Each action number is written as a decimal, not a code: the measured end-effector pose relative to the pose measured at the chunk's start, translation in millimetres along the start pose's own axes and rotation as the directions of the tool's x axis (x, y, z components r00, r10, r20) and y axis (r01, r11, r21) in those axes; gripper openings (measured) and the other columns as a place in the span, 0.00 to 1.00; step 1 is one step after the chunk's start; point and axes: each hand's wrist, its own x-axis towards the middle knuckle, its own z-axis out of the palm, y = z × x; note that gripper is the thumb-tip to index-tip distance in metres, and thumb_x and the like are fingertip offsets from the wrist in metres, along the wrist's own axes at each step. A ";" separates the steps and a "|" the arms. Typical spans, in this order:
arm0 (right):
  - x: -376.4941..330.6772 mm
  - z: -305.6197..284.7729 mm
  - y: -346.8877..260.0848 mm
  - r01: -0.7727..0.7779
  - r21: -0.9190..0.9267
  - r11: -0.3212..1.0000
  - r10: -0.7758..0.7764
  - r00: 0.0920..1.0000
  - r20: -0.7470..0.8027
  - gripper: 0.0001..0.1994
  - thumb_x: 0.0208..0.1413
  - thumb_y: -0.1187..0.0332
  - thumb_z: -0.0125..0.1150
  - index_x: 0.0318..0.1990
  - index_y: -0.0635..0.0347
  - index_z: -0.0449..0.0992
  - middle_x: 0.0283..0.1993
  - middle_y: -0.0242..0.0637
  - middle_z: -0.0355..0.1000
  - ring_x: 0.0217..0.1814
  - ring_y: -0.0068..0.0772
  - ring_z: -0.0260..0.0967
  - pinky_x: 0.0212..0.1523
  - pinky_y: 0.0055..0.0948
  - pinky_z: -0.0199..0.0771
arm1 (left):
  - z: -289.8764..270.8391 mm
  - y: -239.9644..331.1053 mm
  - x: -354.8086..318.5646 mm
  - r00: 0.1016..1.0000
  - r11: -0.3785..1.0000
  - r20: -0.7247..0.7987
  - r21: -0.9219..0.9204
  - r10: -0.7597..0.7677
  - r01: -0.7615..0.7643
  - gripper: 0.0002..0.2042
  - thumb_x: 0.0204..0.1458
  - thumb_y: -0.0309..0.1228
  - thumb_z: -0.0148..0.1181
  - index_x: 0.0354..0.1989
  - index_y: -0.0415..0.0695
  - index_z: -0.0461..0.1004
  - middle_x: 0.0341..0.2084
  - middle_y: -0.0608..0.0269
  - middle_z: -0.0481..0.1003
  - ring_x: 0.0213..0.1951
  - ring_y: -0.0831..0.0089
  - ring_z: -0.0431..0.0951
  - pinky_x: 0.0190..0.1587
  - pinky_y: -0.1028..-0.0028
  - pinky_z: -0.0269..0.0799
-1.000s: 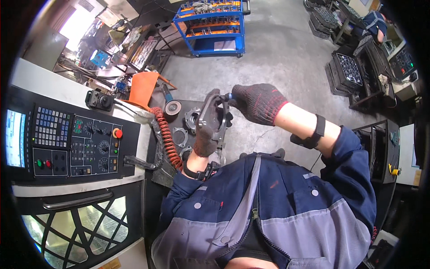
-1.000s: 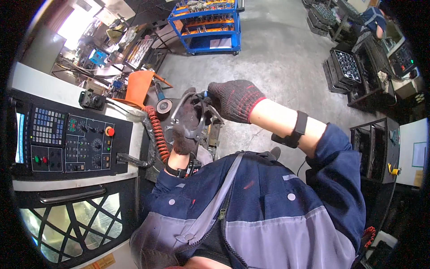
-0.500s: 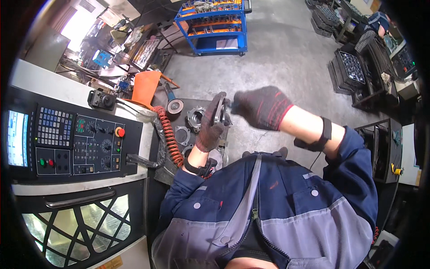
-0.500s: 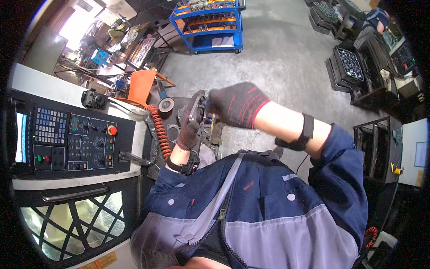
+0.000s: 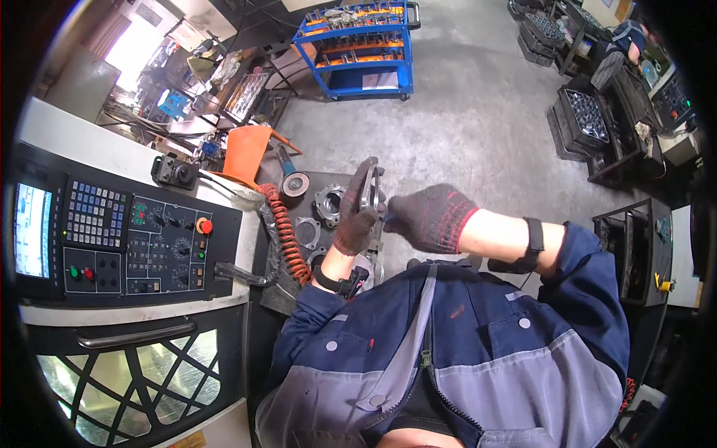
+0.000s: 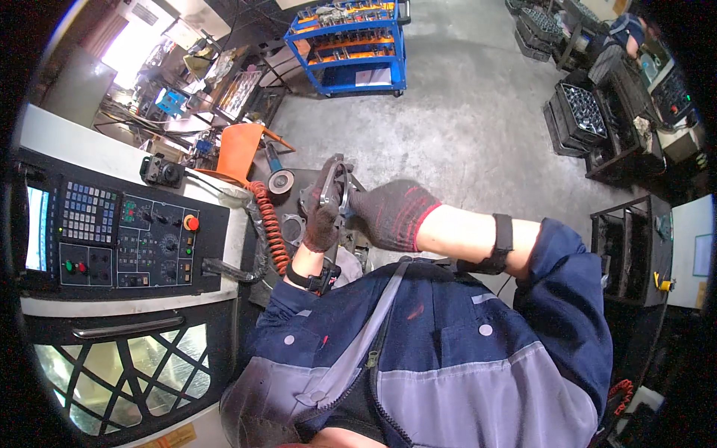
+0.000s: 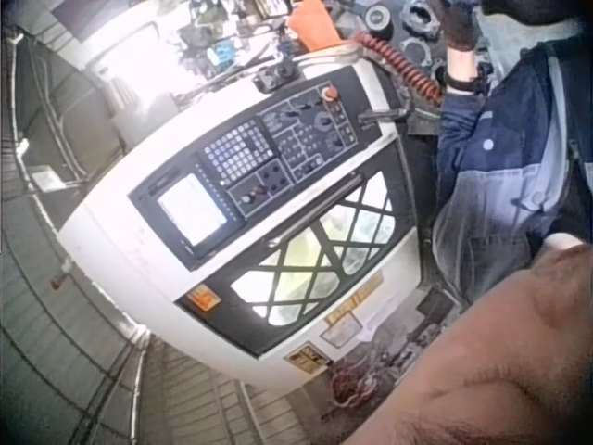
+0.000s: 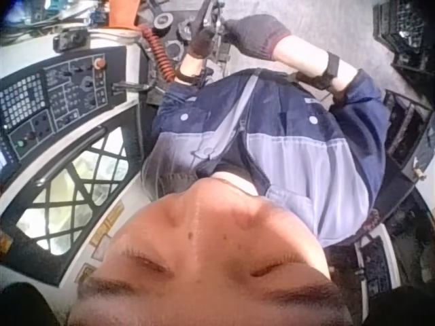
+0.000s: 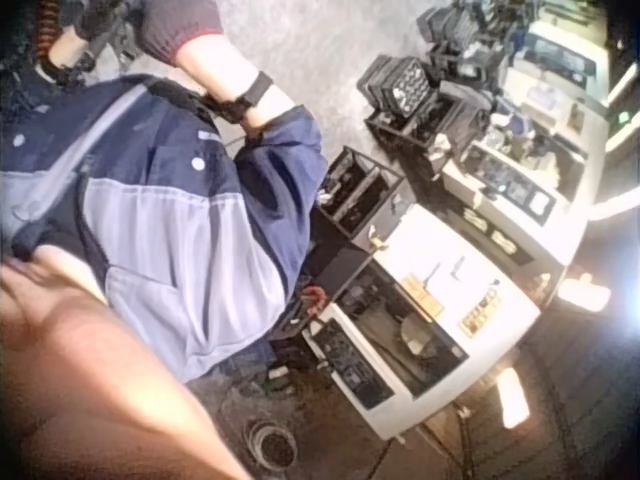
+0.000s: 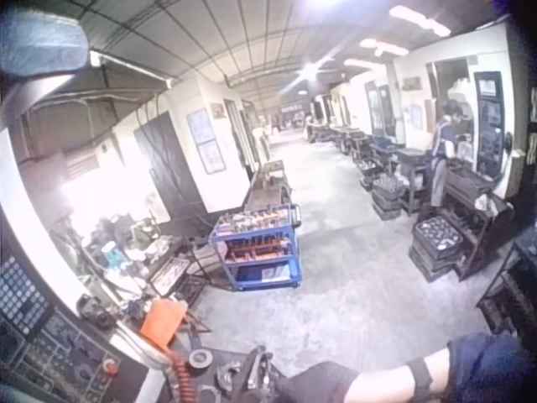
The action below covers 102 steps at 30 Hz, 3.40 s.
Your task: The person uses a handheld deburring tool to smooth the edges of several metal flanges. They pick up each part from a stack, rotate it to access different edges, and scrape the tool along the perimeter before placing the part back down.
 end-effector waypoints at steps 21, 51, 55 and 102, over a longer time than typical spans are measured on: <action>21.6 -24.1 19.8 -0.039 -0.007 0.999 0.038 0.994 -0.107 0.15 0.64 0.54 0.55 0.47 0.54 0.79 0.36 0.51 0.81 0.40 0.59 0.80 0.42 0.53 0.78 | -15.2 -18.3 4.9 0.998 0.998 0.021 -0.003 -0.055 0.055 0.48 0.50 0.49 0.72 0.77 0.46 0.55 0.54 0.64 0.71 0.37 0.80 0.71 0.40 0.77 0.74; 35.3 32.6 48.8 -0.178 0.270 0.946 0.212 0.972 -0.103 0.24 0.68 0.45 0.51 0.46 0.60 0.79 0.40 0.54 0.79 0.47 0.61 0.77 0.48 0.54 0.75 | 12.0 1.7 16.0 0.995 0.983 -0.054 -0.169 -0.083 0.072 0.48 0.54 0.63 0.65 0.75 0.44 0.56 0.58 0.62 0.73 0.42 0.76 0.78 0.41 0.75 0.78; 25.8 23.3 27.1 -0.108 0.202 0.973 0.098 0.993 0.057 0.24 0.68 0.45 0.51 0.48 0.59 0.79 0.40 0.54 0.80 0.47 0.61 0.78 0.47 0.53 0.75 | 5.3 4.1 17.4 0.995 0.963 -0.059 -0.260 -0.086 0.068 0.53 0.48 0.71 0.62 0.75 0.45 0.55 0.58 0.57 0.73 0.43 0.70 0.80 0.42 0.70 0.80; -2.4 -33.3 15.6 0.039 -0.075 0.996 -0.056 0.973 -0.225 0.15 0.64 0.52 0.57 0.41 0.54 0.78 0.30 0.45 0.78 0.34 0.56 0.79 0.34 0.51 0.77 | -8.9 -34.8 6.7 0.999 0.997 0.054 0.076 -0.006 0.002 0.50 0.59 0.69 0.52 0.77 0.39 0.52 0.73 0.53 0.61 0.71 0.62 0.62 0.73 0.60 0.56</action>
